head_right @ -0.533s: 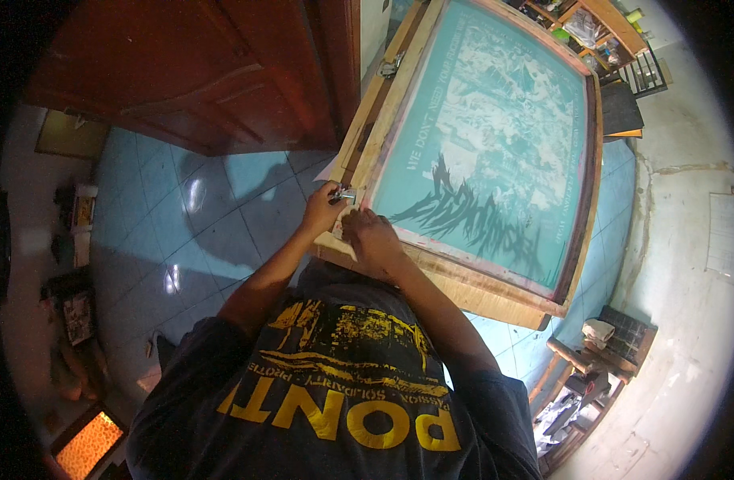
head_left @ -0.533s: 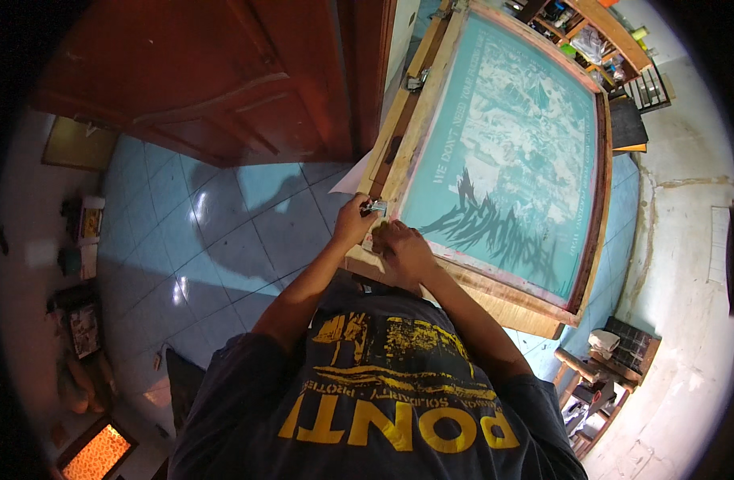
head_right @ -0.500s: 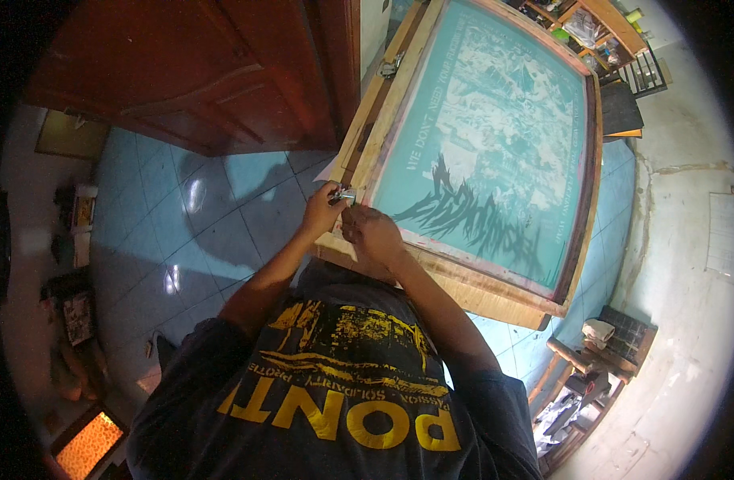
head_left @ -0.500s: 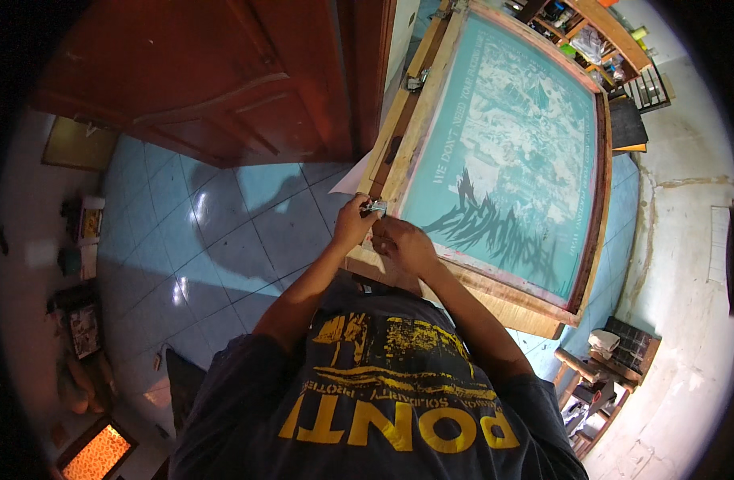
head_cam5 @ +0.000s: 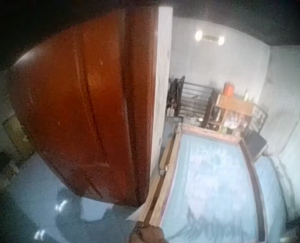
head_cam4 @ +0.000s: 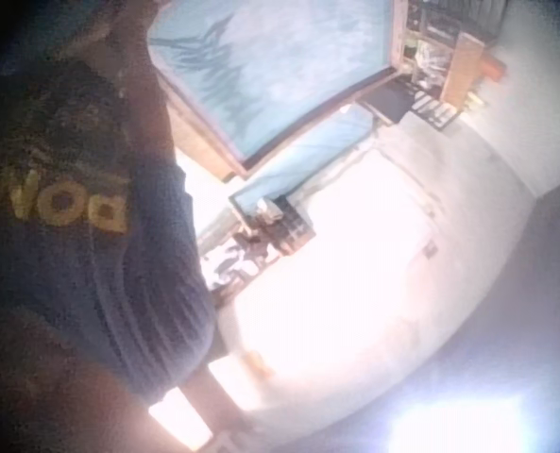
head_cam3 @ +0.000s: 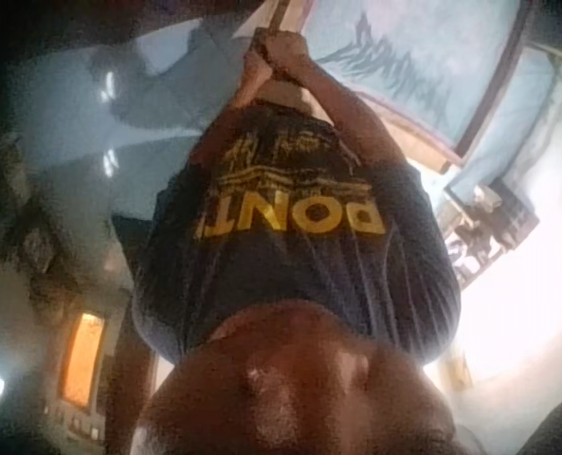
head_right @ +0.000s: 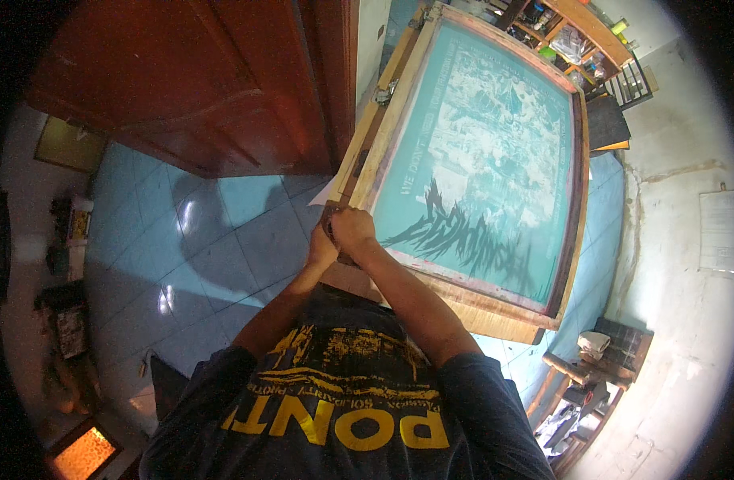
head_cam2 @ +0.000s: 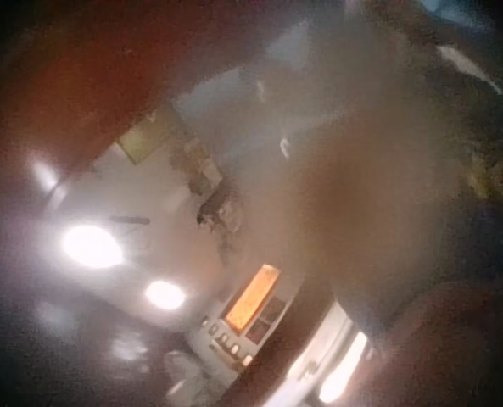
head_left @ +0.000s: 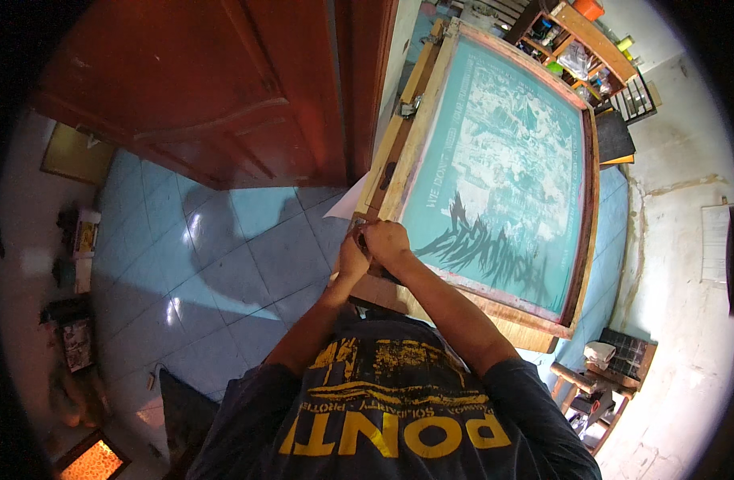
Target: The person handles a large screen printing frame, adjusting its clamps and positioning it on a work surface. They then retrieve a black sheet and place it on the frame, preparing for a printing step.
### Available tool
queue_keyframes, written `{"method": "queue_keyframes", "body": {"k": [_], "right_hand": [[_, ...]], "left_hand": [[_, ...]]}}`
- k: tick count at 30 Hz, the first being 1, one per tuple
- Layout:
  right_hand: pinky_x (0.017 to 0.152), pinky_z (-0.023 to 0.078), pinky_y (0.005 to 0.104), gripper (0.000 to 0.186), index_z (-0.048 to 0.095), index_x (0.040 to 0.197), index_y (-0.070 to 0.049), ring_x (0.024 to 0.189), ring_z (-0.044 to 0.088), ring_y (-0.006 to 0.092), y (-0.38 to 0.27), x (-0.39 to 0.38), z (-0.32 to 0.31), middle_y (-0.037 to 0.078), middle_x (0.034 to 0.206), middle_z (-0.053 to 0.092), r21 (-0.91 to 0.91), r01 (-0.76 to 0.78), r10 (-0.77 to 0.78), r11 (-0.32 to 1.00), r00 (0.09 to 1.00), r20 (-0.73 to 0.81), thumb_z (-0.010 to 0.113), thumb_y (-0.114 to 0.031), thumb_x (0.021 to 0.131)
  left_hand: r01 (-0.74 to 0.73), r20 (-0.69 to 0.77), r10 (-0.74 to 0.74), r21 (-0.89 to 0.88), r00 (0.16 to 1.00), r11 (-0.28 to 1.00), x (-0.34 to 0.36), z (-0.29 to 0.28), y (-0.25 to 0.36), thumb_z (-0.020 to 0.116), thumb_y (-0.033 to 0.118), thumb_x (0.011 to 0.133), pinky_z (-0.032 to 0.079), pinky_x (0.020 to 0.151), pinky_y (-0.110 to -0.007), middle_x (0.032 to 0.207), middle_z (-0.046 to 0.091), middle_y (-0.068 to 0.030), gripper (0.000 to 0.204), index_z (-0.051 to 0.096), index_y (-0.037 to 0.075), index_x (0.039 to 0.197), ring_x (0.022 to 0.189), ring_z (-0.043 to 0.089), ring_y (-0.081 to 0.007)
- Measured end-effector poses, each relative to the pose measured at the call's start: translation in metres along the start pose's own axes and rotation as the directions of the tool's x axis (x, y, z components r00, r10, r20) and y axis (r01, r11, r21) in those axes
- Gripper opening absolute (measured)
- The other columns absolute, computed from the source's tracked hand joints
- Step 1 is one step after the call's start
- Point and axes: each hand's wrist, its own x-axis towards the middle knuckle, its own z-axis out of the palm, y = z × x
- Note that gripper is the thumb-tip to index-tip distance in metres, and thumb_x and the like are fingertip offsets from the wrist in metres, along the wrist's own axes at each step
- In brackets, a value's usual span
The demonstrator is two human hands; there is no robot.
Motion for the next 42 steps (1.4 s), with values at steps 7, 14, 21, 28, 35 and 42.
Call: {"method": "queue_keyframes", "body": {"k": [7, 14, 21, 28, 35, 42], "right_hand": [[0.071, 0.057, 0.0402, 0.021, 0.07, 0.093, -0.005, 0.087, 0.07, 0.0306, 0.017, 0.007, -0.006, 0.015, 0.092, 0.069, -0.042, 0.135, -0.137, 0.99, 0.988, -0.066, 0.058, -0.02, 0.084], [0.081, 0.055, 0.0367, 0.017, 0.069, 0.092, -0.012, 0.101, 0.064, 0.0259, 0.045, 0.04, 0.008, 0.006, 0.092, 0.067, -0.21, 0.607, -0.607, 0.766, 0.791, 0.074, 0.059, -0.019, 0.081], [0.075, 0.055, 0.0436, 0.027, 0.071, 0.084, -0.01, 0.087, 0.069, 0.031, 0.026, 0.04, 0.018, 0.012, 0.089, 0.071, -0.224, 0.336, -0.332, 0.915, 0.942, 0.058, 0.059, -0.034, 0.083], [0.074, 0.052, 0.0473, 0.028, 0.07, 0.092, -0.008, 0.082, 0.065, 0.0393, 0.065, 0.038, -0.004, 0.02, 0.088, 0.068, 0.191, 0.191, -0.181, 0.963, 0.981, -0.067, 0.059, -0.033, 0.086], [0.077, 0.052, 0.0464, 0.029, 0.065, 0.108, -0.01, 0.089, 0.064, 0.0391, 0.061, -0.029, 0.0, 0.022, 0.1, 0.064, 0.395, 0.132, -0.067, 0.909, 0.982, -0.174, 0.064, -0.02, 0.081], [0.08, 0.053, 0.0467, 0.041, 0.053, 0.123, -0.01, 0.097, 0.062, 0.0386, 0.04, -0.035, 0.051, 0.02, 0.107, 0.058, 0.414, 0.031, 0.117, 0.91, 0.937, -0.328, 0.06, -0.018, 0.083]], "left_hand": [[0.037, -0.003, -0.038, -0.102, 0.999, 0.994, 0.0, 0.002, 0.015, 0.069, 0.013, 0.079, 0.049, 0.076, -0.043, 0.09, 0.065, -0.0207, 0.03, 0.059, 0.0, 0.103, 0.091, 0.064, -0.0368], [0.121, 0.099, -0.104, -0.198, 0.99, 0.973, 0.006, 0.027, -0.038, 0.073, 0.014, 0.078, 0.05, 0.078, -0.04, 0.092, 0.066, -0.0187, 0.031, 0.061, -0.002, 0.102, 0.09, 0.065, -0.0342], [0.08, 0.072, -0.059, -0.334, 0.996, 0.939, 0.01, 0.029, -0.044, 0.073, 0.012, 0.077, 0.05, 0.08, -0.04, 0.095, 0.067, -0.0178, 0.032, 0.062, -0.001, 0.105, 0.093, 0.065, -0.0309], [0.233, 0.137, -0.198, -0.327, 0.971, 0.916, 0.005, 0.021, -0.049, 0.069, 0.004, 0.081, 0.049, 0.07, -0.033, 0.086, 0.065, -0.0096, 0.034, 0.061, 0.003, 0.114, 0.077, 0.061, -0.0189], [0.132, 0.181, -0.059, -0.423, 0.982, 0.897, 0.015, 0.008, -0.047, 0.065, -0.001, 0.084, 0.048, 0.069, -0.026, 0.085, 0.062, -0.0026, 0.028, 0.064, 0.007, 0.111, 0.075, 0.057, -0.0122], [0.218, 0.376, -0.042, -0.441, 0.926, 0.871, 0.031, -0.001, -0.048, 0.064, -0.004, 0.083, 0.048, 0.08, -0.027, 0.1, 0.065, -0.0049, 0.031, 0.063, 0.005, 0.112, 0.086, 0.06, -0.0142]]}}
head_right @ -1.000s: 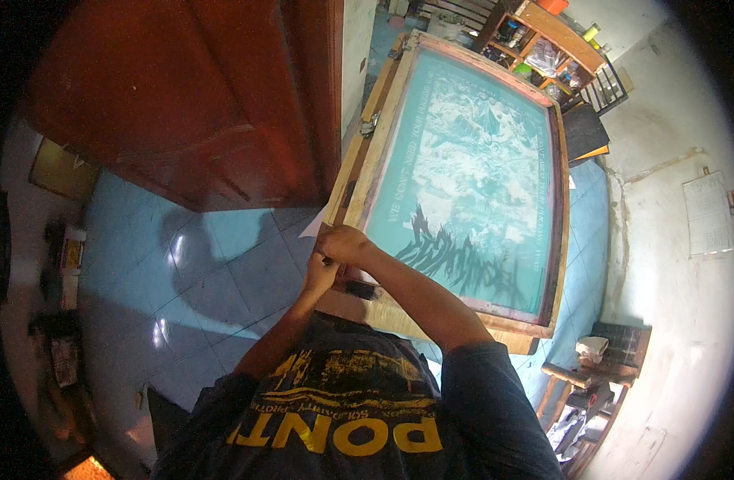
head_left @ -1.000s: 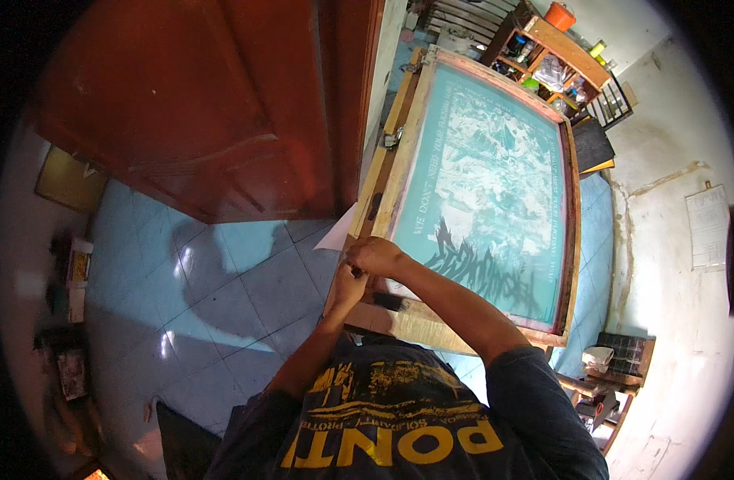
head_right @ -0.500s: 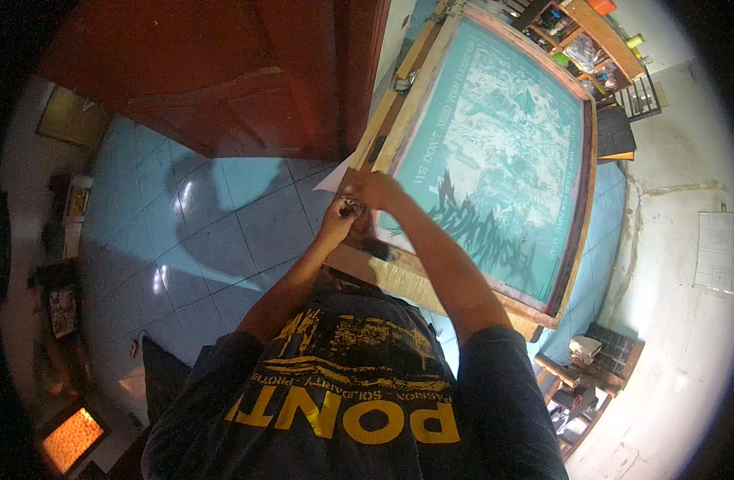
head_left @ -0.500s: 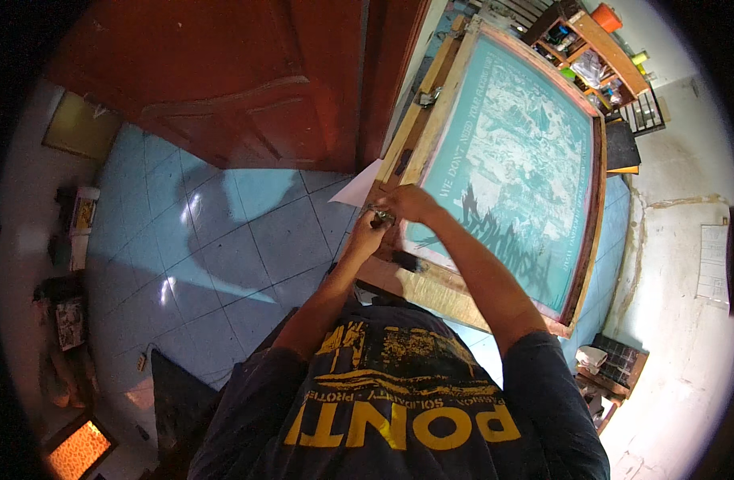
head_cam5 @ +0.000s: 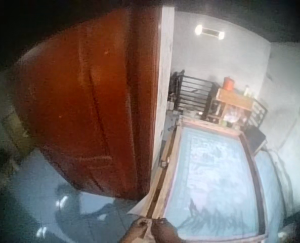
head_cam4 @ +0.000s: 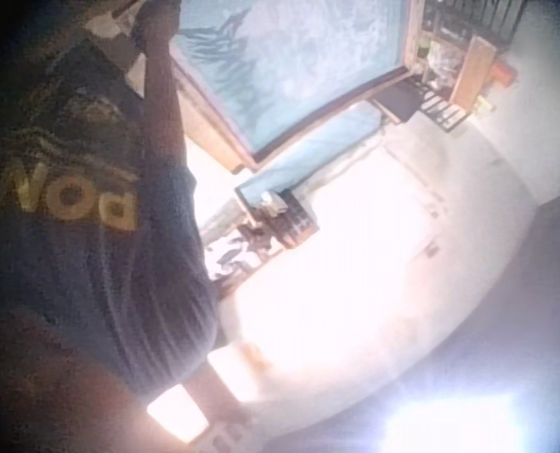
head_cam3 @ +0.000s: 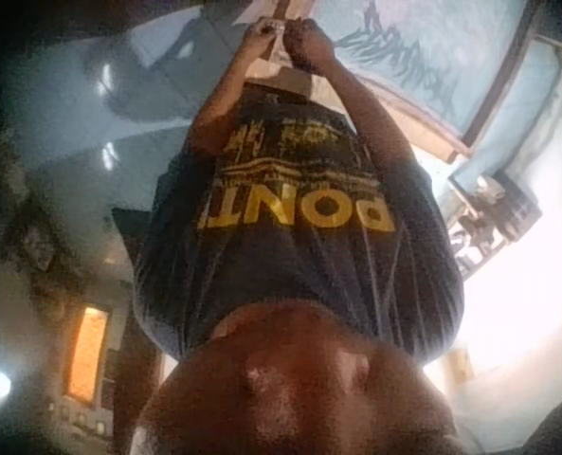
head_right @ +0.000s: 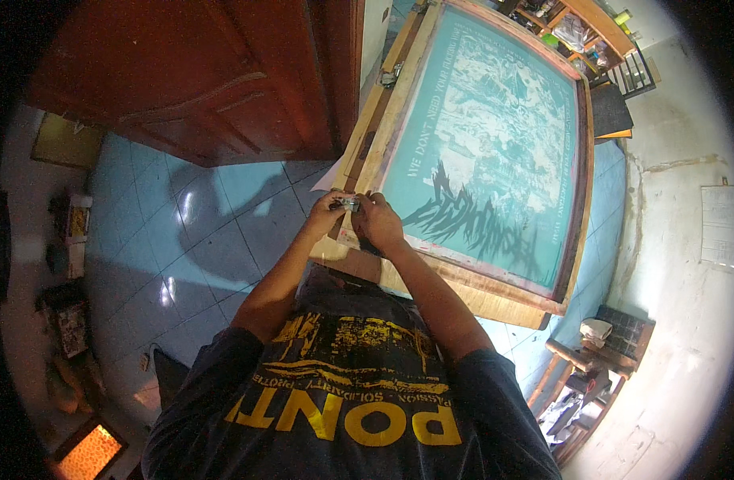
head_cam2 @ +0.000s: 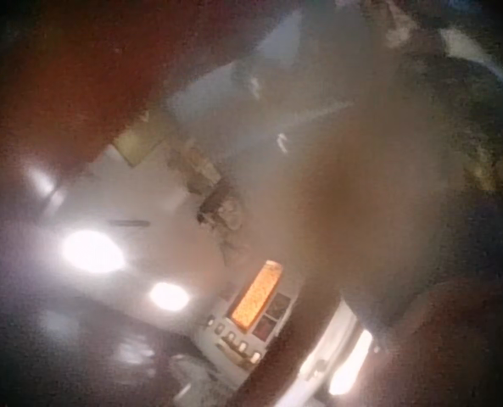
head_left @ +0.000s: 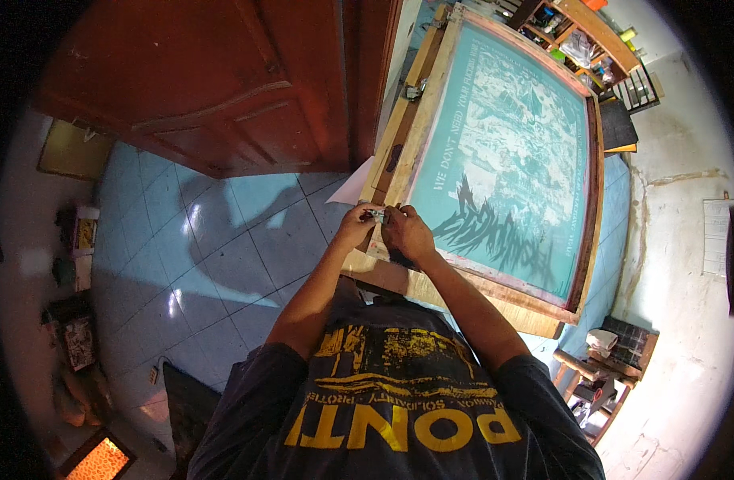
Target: The person handles a large screen printing frame, adjusting its clamps and positioning it on a work surface. They then retrieve a black sheet and place it on the frame, preparing for a printing step.
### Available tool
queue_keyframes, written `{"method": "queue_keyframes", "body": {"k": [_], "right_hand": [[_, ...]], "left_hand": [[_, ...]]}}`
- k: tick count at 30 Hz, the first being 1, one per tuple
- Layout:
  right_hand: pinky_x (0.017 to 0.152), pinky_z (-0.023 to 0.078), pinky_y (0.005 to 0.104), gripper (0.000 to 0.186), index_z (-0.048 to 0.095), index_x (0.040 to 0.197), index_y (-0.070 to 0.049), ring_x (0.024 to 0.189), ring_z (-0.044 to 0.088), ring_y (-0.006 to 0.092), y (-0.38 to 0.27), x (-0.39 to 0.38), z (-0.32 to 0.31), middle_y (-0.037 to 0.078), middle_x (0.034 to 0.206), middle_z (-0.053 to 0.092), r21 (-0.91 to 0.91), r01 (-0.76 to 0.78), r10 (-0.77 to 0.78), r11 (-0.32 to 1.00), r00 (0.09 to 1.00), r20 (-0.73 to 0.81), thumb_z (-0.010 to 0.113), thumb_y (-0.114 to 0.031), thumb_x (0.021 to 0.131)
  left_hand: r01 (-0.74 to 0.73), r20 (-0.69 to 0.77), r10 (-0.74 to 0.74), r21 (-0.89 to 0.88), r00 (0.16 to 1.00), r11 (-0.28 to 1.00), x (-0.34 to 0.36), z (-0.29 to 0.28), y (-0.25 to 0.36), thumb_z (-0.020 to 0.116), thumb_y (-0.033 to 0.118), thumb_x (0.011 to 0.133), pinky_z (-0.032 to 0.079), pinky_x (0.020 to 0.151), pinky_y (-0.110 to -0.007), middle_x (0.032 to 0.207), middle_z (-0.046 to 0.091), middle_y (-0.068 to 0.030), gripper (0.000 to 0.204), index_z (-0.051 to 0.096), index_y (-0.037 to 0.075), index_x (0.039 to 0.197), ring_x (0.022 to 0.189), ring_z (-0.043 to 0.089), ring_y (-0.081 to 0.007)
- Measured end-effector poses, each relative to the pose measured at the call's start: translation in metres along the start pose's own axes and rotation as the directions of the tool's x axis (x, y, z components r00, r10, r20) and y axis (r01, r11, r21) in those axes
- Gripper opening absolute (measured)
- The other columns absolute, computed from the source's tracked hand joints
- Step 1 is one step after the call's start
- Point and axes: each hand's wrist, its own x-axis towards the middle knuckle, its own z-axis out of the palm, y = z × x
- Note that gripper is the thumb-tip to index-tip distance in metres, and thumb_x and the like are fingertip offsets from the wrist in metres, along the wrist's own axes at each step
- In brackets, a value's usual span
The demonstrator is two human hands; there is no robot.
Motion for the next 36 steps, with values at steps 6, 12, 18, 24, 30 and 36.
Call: {"method": "queue_keyframes", "body": {"k": [6, 12, 18, 24, 30, 36], "right_hand": [[0.083, 0.051, 0.0482, 0.046, 0.051, 0.128, -0.01, 0.098, 0.061, 0.0413, -0.021, 0.0, -0.002, 0.022, 0.11, 0.058, 0.027, -0.105, 0.104, 0.994, 0.993, 0.048, 0.059, -0.018, 0.083], [0.082, 0.051, 0.0472, 0.056, 0.039, 0.136, -0.008, 0.099, 0.062, 0.0398, -0.009, -0.012, 0.001, 0.023, 0.103, 0.065, 0.186, -0.207, 0.185, 0.961, 0.975, 0.126, 0.063, -0.02, 0.087], [0.075, 0.054, 0.0413, 0.076, 0.032, 0.141, -0.001, 0.088, 0.067, 0.034, -0.021, -0.03, 0.005, 0.019, 0.097, 0.066, 0.133, -0.226, 0.194, 0.965, 0.957, 0.217, 0.072, -0.027, 0.082], [0.077, 0.051, 0.0459, 0.085, 0.034, 0.139, -0.004, 0.088, 0.062, 0.0375, -0.018, -0.045, 0.018, 0.019, 0.096, 0.064, -0.255, 0.139, -0.089, 0.957, 0.976, 0.198, 0.078, -0.019, 0.069], [0.079, 0.051, 0.0457, 0.067, 0.042, 0.126, -0.005, 0.091, 0.062, 0.0378, -0.012, -0.043, 0.021, 0.019, 0.096, 0.064, -0.226, 0.224, -0.18, 0.948, 0.963, 0.198, 0.076, -0.018, 0.07], [0.074, 0.054, 0.0448, 0.061, 0.044, 0.125, -0.006, 0.088, 0.065, 0.0372, -0.024, -0.034, 0.003, 0.017, 0.098, 0.064, -0.228, 0.05, 0.006, 0.972, 0.971, 0.238, 0.075, -0.024, 0.075]], "left_hand": [[0.07, -0.115, -0.045, 0.224, 0.992, 0.972, -0.015, -0.029, -0.009, 0.067, -0.002, 0.076, 0.045, 0.092, -0.034, 0.115, 0.059, -0.0102, 0.044, 0.058, 0.005, 0.118, 0.107, 0.057, -0.0242], [-0.084, -0.086, 0.197, 0.691, 0.977, 0.718, -0.037, -0.018, 0.006, 0.068, 0.006, 0.069, 0.04, 0.099, -0.047, 0.127, 0.049, -0.0185, 0.05, 0.061, 0.01, 0.118, 0.119, 0.046, -0.0379], [-0.171, 0.043, 0.207, 0.733, 0.977, 0.658, -0.031, -0.02, 0.004, 0.07, 0.008, 0.071, 0.034, 0.106, -0.046, 0.139, 0.041, -0.0176, 0.043, 0.066, 0.009, 0.114, 0.127, 0.04, -0.0368], [-0.234, 0.071, 0.268, 0.728, 0.961, 0.644, -0.021, -0.029, 0.006, 0.073, 0.012, 0.07, 0.038, 0.103, -0.045, 0.136, 0.044, -0.0172, 0.036, 0.072, 0.011, 0.105, 0.125, 0.043, -0.0337], [-0.257, 0.158, 0.211, 0.731, 0.965, 0.632, -0.011, -0.036, 0.007, 0.074, 0.012, 0.069, 0.04, 0.1, -0.044, 0.13, 0.047, -0.0171, 0.031, 0.073, 0.01, 0.1, 0.121, 0.045, -0.0346], [-0.22, 0.072, 0.241, 0.706, 0.968, 0.673, -0.02, -0.032, 0.003, 0.073, 0.009, 0.071, 0.038, 0.103, -0.044, 0.135, 0.044, -0.0175, 0.05, 0.063, 0.011, 0.12, 0.126, 0.042, -0.0364]]}}
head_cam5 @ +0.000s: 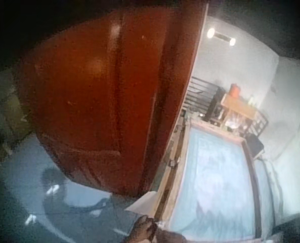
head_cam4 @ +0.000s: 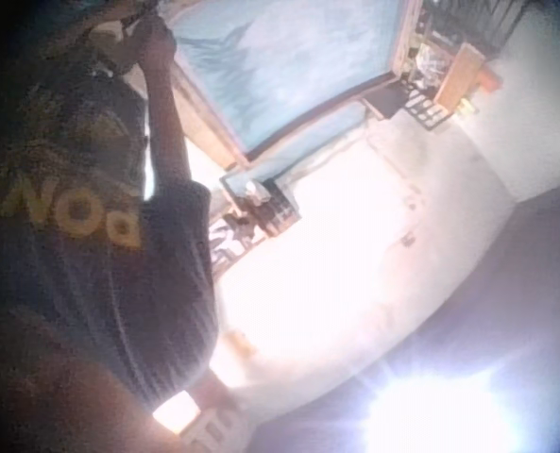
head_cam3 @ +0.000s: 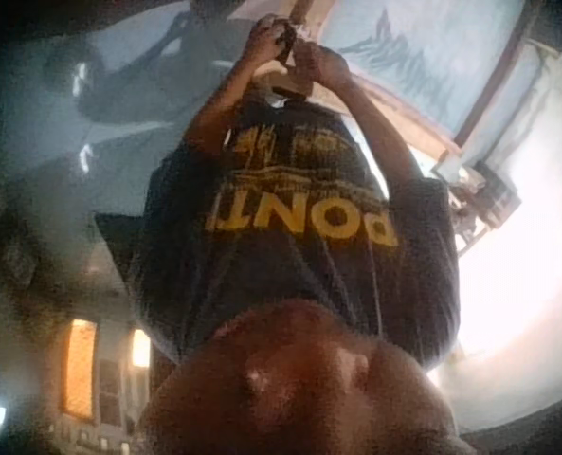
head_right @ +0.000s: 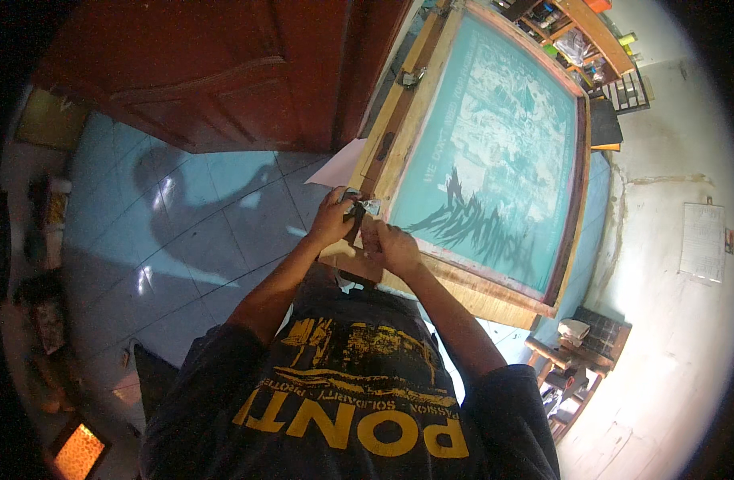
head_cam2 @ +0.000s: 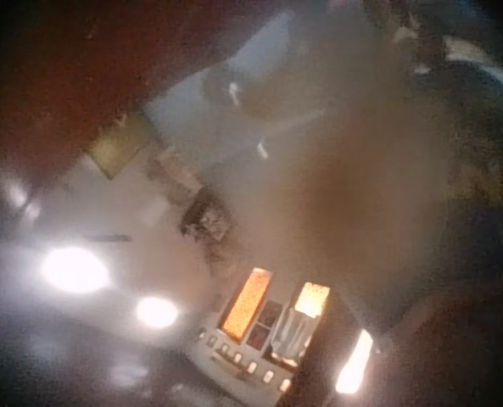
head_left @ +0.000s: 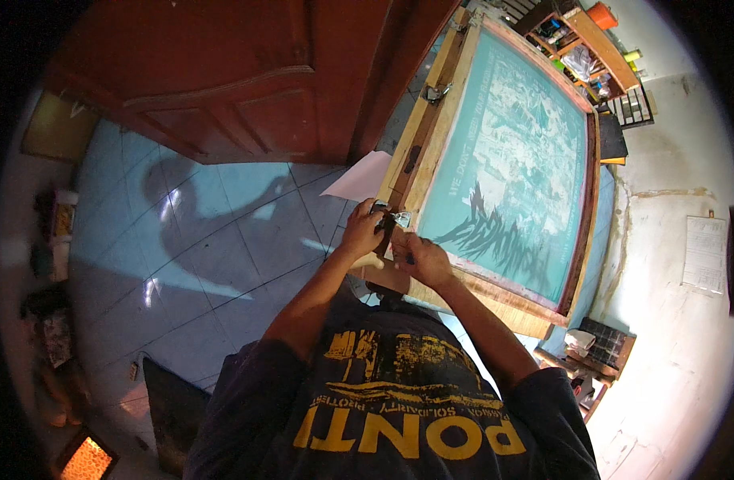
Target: The person handles a large screen printing frame, adjusting its clamps and positioning it on a work surface. They then retrieve a black sheet and place it on the frame, preparing for a printing step.
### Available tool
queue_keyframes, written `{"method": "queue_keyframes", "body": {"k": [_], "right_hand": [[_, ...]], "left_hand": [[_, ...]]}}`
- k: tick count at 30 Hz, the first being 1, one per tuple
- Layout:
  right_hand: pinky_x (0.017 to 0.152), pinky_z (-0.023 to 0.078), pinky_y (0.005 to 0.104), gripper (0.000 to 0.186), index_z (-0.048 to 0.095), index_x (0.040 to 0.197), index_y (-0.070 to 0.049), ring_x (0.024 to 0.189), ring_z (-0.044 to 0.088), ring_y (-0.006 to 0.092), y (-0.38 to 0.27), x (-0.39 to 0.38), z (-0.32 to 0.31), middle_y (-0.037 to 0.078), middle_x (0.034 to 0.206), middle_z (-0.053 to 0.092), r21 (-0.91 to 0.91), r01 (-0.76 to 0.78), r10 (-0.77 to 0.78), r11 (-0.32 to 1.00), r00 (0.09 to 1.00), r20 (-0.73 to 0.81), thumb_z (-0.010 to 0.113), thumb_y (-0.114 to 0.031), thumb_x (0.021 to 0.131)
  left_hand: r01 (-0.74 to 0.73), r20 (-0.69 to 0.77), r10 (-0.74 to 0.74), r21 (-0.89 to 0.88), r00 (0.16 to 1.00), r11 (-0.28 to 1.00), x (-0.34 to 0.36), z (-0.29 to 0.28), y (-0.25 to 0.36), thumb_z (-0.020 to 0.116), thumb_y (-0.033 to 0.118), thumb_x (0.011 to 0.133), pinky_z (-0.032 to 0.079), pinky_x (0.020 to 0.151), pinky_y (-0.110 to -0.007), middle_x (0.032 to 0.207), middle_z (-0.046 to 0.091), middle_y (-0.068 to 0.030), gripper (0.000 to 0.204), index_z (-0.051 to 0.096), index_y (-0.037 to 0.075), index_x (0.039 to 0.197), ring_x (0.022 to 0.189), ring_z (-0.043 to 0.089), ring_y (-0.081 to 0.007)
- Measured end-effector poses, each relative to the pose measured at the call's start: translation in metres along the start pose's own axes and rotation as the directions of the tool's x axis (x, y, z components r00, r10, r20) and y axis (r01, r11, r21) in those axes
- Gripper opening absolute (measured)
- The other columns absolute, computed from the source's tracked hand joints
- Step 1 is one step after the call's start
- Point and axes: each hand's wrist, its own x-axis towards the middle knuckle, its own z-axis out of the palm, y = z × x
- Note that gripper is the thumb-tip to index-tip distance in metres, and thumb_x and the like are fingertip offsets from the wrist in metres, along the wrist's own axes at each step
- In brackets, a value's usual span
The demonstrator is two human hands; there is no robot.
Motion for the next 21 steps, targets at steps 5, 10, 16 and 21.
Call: {"method": "queue_keyframes", "body": {"k": [5, 10, 16, 21], "right_hand": [[0.077, 0.052, 0.0478, 0.053, 0.048, 0.124, -0.004, 0.095, 0.061, 0.0398, -0.005, 0.021, -0.028, 0.02, 0.102, 0.06, 0.301, -0.057, 0.117, 0.952, 0.976, -0.183, 0.07, -0.02, 0.079], [0.079, 0.052, 0.0463, 0.05, 0.049, 0.124, -0.005, 0.096, 0.061, 0.0383, 0.01, 0.043, -0.007, 0.018, 0.102, 0.058, 0.172, -0.046, 0.089, 0.984, 0.964, -0.252, 0.068, -0.016, 0.078], [0.081, 0.053, 0.0447, 0.043, 0.053, 0.116, -0.007, 0.098, 0.061, 0.0368, 0.012, 0.053, -0.003, 0.016, 0.103, 0.058, 0.186, -0.04, 0.088, 0.982, 0.962, -0.257, 0.069, -0.017, 0.077], [0.083, 0.053, 0.0436, 0.042, 0.055, 0.115, -0.007, 0.101, 0.06, 0.0355, 0.009, 0.052, -0.01, 0.015, 0.106, 0.058, 0.213, -0.035, 0.084, 0.976, 0.97, -0.227, 0.069, -0.02, 0.078]], "left_hand": [[0.004, -0.09, -0.036, -0.34, 0.995, 0.941, 0.001, -0.011, 0.039, 0.069, 0.008, 0.077, 0.044, 0.098, -0.043, 0.126, 0.056, -0.0194, 0.049, 0.058, 0.008, 0.125, 0.115, 0.054, -0.0366], [0.027, 0.012, -0.024, -0.314, 1.0, 0.949, 0.018, -0.009, 0.035, 0.068, 0.008, 0.081, 0.05, 0.086, -0.041, 0.108, 0.066, -0.0195, 0.039, 0.062, 0.007, 0.12, 0.098, 0.063, -0.0353], [0.119, 0.128, -0.088, -0.259, 0.988, 0.959, 0.027, -0.011, 0.033, 0.067, 0.008, 0.081, 0.051, 0.081, -0.039, 0.102, 0.068, -0.0196, 0.033, 0.066, 0.007, 0.114, 0.09, 0.066, -0.0351], [0.127, 0.156, -0.079, -0.326, 0.985, 0.937, 0.028, -0.013, 0.031, 0.066, 0.002, 0.082, 0.051, 0.087, -0.036, 0.112, 0.066, -0.019, 0.031, 0.065, 0.002, 0.113, 0.103, 0.064, -0.032]]}}
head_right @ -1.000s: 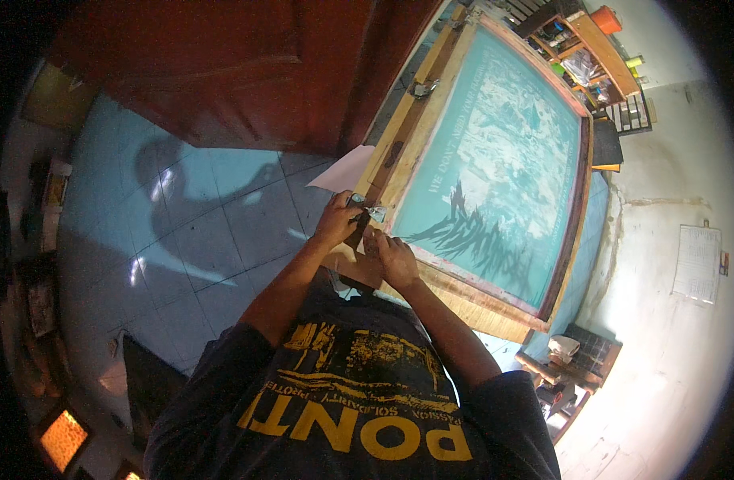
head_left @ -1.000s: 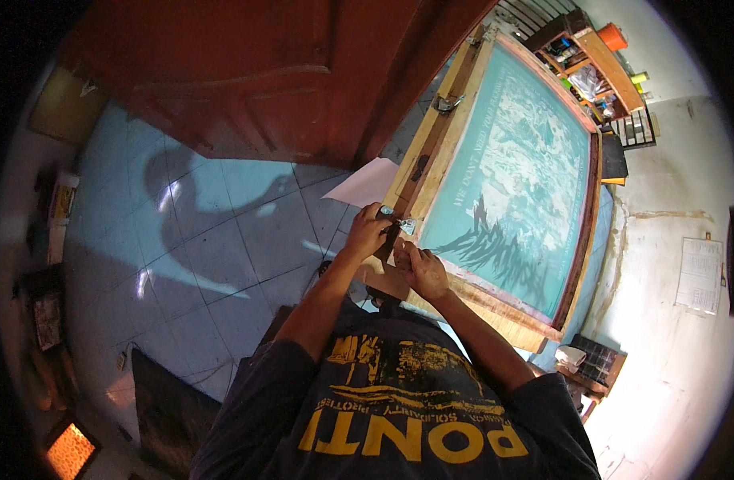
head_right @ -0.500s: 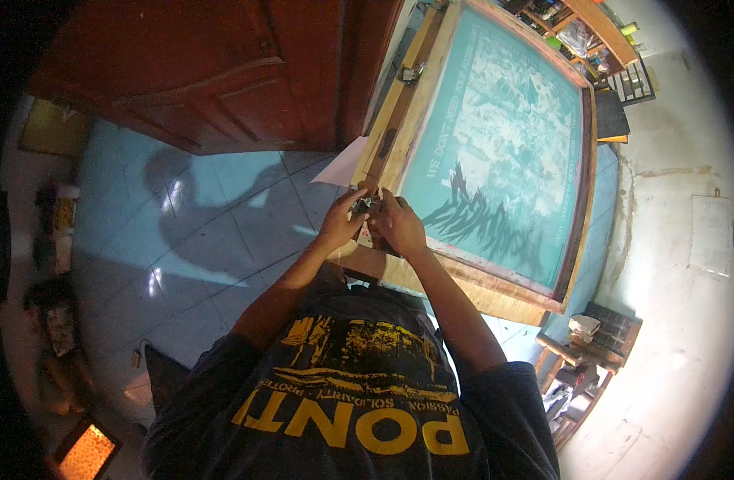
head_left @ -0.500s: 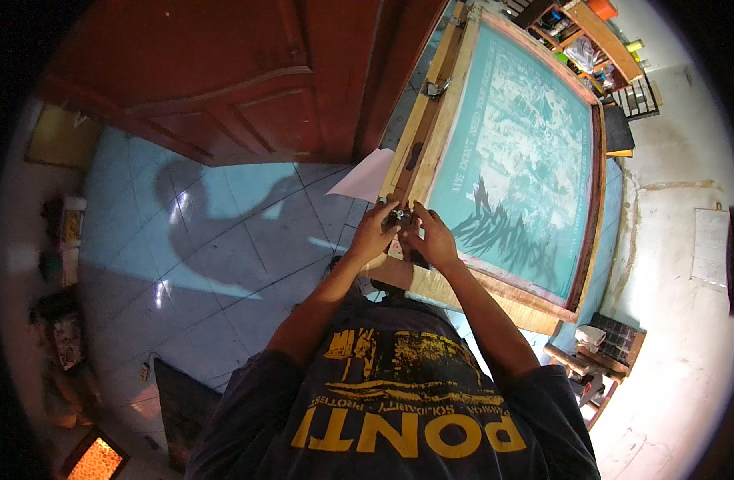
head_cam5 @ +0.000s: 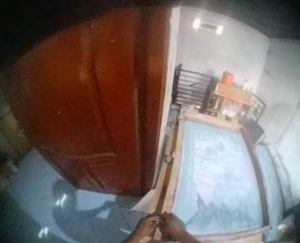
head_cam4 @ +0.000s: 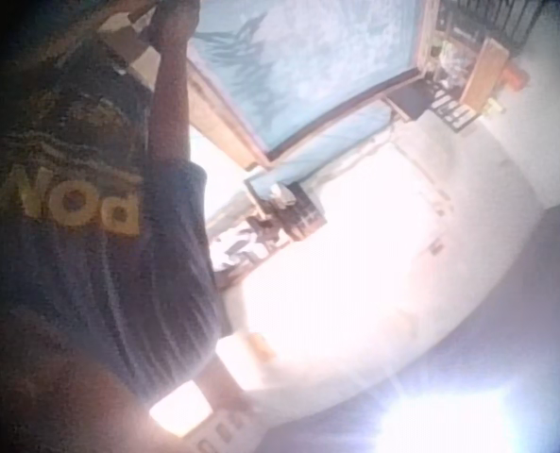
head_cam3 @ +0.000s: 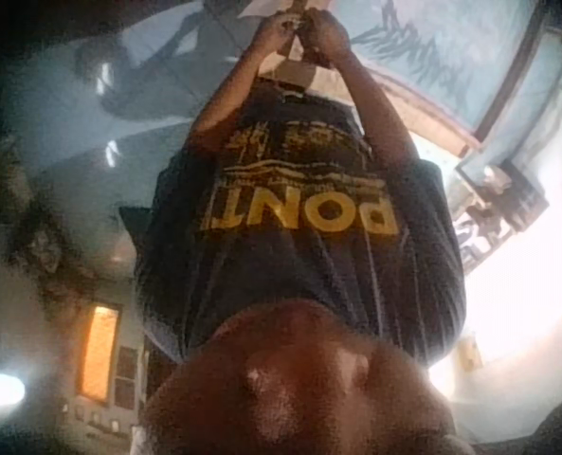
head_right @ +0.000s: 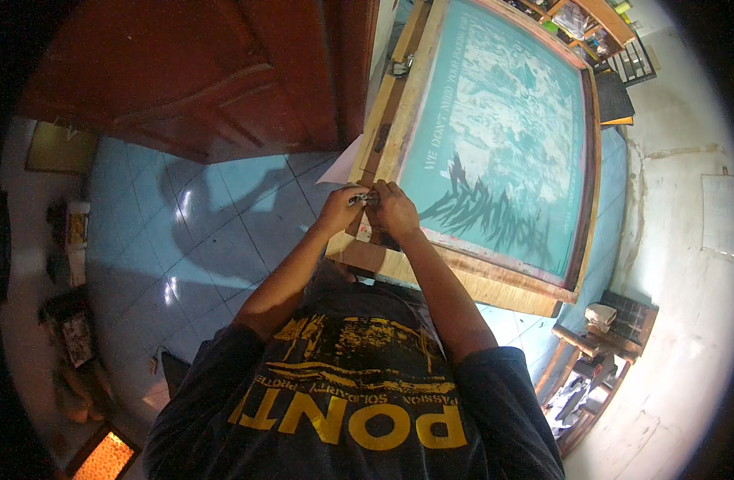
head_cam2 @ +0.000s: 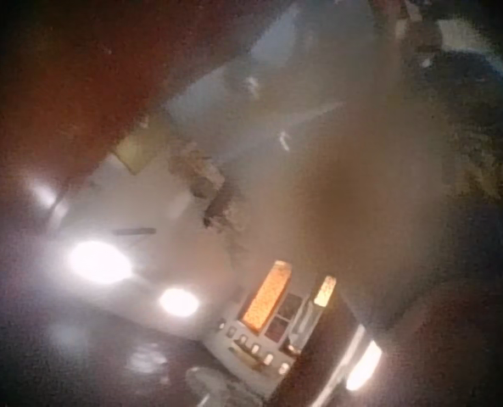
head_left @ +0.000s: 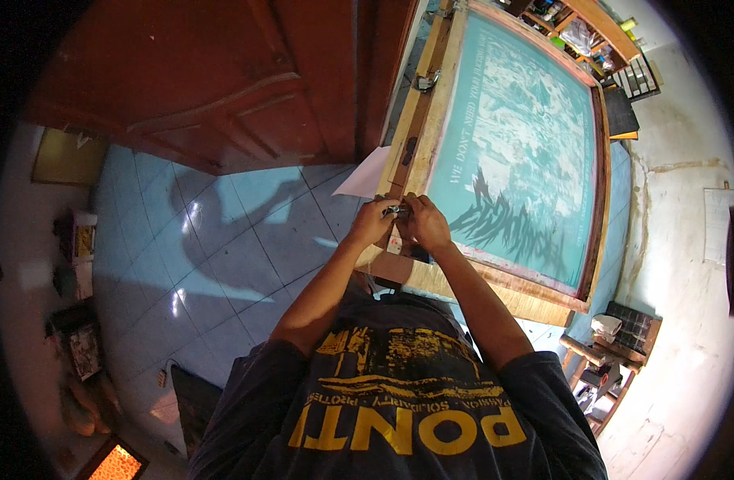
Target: The person handles a large screen printing frame, adjusting its clamps and positioning it on a work surface. They then retrieve a black sheet and place it on the frame, preparing for a printing step.
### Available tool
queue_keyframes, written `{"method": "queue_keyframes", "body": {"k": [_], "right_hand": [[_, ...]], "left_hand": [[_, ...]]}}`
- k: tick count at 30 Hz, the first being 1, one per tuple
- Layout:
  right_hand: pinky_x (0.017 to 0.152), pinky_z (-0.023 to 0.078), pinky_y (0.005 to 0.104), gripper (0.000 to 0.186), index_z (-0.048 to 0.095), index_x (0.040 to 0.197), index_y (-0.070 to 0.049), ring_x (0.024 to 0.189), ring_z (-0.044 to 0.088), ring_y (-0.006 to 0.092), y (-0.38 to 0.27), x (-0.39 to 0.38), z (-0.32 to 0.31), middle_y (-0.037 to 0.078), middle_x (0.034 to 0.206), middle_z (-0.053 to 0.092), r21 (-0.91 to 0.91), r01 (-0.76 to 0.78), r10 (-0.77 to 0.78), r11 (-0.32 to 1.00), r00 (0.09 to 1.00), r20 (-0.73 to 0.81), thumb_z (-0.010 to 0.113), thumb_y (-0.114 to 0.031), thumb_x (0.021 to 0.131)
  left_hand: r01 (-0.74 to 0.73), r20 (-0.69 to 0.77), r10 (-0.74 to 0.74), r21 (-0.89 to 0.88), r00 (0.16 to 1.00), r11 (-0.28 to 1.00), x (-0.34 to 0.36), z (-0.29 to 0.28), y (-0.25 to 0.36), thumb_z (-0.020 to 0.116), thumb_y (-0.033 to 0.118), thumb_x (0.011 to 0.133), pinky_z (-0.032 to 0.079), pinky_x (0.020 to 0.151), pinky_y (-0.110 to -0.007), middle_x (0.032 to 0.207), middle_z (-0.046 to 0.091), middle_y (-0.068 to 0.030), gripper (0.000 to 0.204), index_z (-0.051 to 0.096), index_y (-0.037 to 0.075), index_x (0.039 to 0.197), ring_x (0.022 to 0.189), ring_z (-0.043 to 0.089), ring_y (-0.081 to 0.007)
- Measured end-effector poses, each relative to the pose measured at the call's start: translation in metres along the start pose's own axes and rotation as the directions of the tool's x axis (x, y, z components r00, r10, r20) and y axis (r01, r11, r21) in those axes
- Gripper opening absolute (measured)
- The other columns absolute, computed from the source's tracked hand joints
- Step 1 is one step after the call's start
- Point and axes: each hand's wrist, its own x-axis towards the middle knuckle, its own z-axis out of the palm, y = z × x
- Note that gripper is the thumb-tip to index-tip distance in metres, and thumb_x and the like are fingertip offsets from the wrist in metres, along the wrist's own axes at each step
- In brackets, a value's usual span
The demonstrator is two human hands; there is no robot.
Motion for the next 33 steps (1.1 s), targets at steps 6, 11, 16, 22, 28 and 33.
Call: {"method": "queue_keyframes", "body": {"k": [6, 11, 16, 22, 28, 33], "right_hand": [[0.083, 0.053, 0.0434, 0.045, 0.055, 0.117, -0.008, 0.101, 0.061, 0.035, 0.004, -0.002, 0.008, 0.015, 0.105, 0.058, -0.021, -0.043, 0.042, 0.999, 0.999, -0.009, 0.071, -0.021, 0.077], [0.081, 0.053, 0.044, 0.043, 0.056, 0.116, -0.007, 0.098, 0.062, 0.035, 0.005, -0.006, 0.012, 0.015, 0.102, 0.059, -0.013, -0.034, 0.033, 0.999, 0.996, -0.077, 0.07, -0.022, 0.078], [0.075, 0.055, 0.0437, 0.04, 0.058, 0.113, -0.006, 0.091, 0.065, 0.0342, -0.019, -0.002, -0.016, 0.015, 0.095, 0.061, -0.173, 0.041, -0.039, 0.984, 0.999, 0.015, 0.068, -0.027, 0.08], [0.07, 0.057, 0.0424, 0.032, 0.07, 0.092, -0.006, 0.082, 0.069, 0.0335, -0.039, 0.028, -0.016, 0.017, 0.088, 0.069, -0.426, 0.152, -0.031, 0.892, 0.96, 0.277, 0.06, -0.036, 0.087], [0.074, 0.057, 0.0413, 0.023, 0.072, 0.095, -0.004, 0.088, 0.07, 0.0318, -0.047, 0.043, 0.007, 0.016, 0.096, 0.071, -0.428, -0.114, 0.233, 0.897, 0.943, 0.238, 0.055, -0.017, 0.087], [0.08, 0.055, 0.045, 0.033, 0.069, 0.098, -0.002, 0.093, 0.067, 0.0363, -0.062, 0.041, -0.026, 0.019, 0.099, 0.069, -0.374, -0.063, 0.209, 0.925, 0.908, 0.363, 0.057, -0.031, 0.087]], "left_hand": [[0.043, 0.071, -0.047, 0.052, 0.996, 0.998, 0.003, -0.003, 0.006, 0.064, 0.0, 0.083, 0.05, 0.089, -0.036, 0.111, 0.066, -0.0188, 0.031, 0.064, 0.001, 0.114, 0.103, 0.064, -0.0321], [-0.002, 0.098, -0.005, 0.067, 0.995, 0.998, 0.005, -0.009, 0.006, 0.064, 0.0, 0.083, 0.05, 0.089, -0.037, 0.113, 0.066, -0.0185, 0.032, 0.064, 0.001, 0.115, 0.104, 0.064, -0.0319], [-0.012, 0.002, 0.012, 0.054, 1.0, 0.998, -0.004, -0.007, 0.002, 0.066, 0.004, 0.081, 0.049, 0.091, -0.039, 0.116, 0.064, -0.0193, 0.04, 0.06, 0.002, 0.12, 0.107, 0.062, -0.0338], [-0.054, -0.127, 0.066, 0.096, 0.99, 0.994, -0.029, -0.001, -0.011, 0.069, 0.011, 0.079, 0.048, 0.09, -0.042, 0.116, 0.062, -0.0207, 0.043, 0.057, -0.001, 0.119, 0.106, 0.06, -0.0381], [0.048, -0.229, -0.016, 0.133, 0.973, 0.99, -0.073, -0.012, -0.032, 0.069, 0.012, 0.081, 0.05, 0.087, -0.04, 0.112, 0.063, -0.0191, 0.036, 0.06, 0.0, 0.114, 0.1, 0.062, -0.0345], [0.088, -0.29, -0.063, 0.071, 0.955, 0.994, -0.103, -0.023, -0.046, 0.071, 0.013, 0.082, 0.051, 0.084, -0.039, 0.111, 0.063, -0.0174, 0.035, 0.061, 0.001, 0.113, 0.097, 0.063, -0.0333]]}}
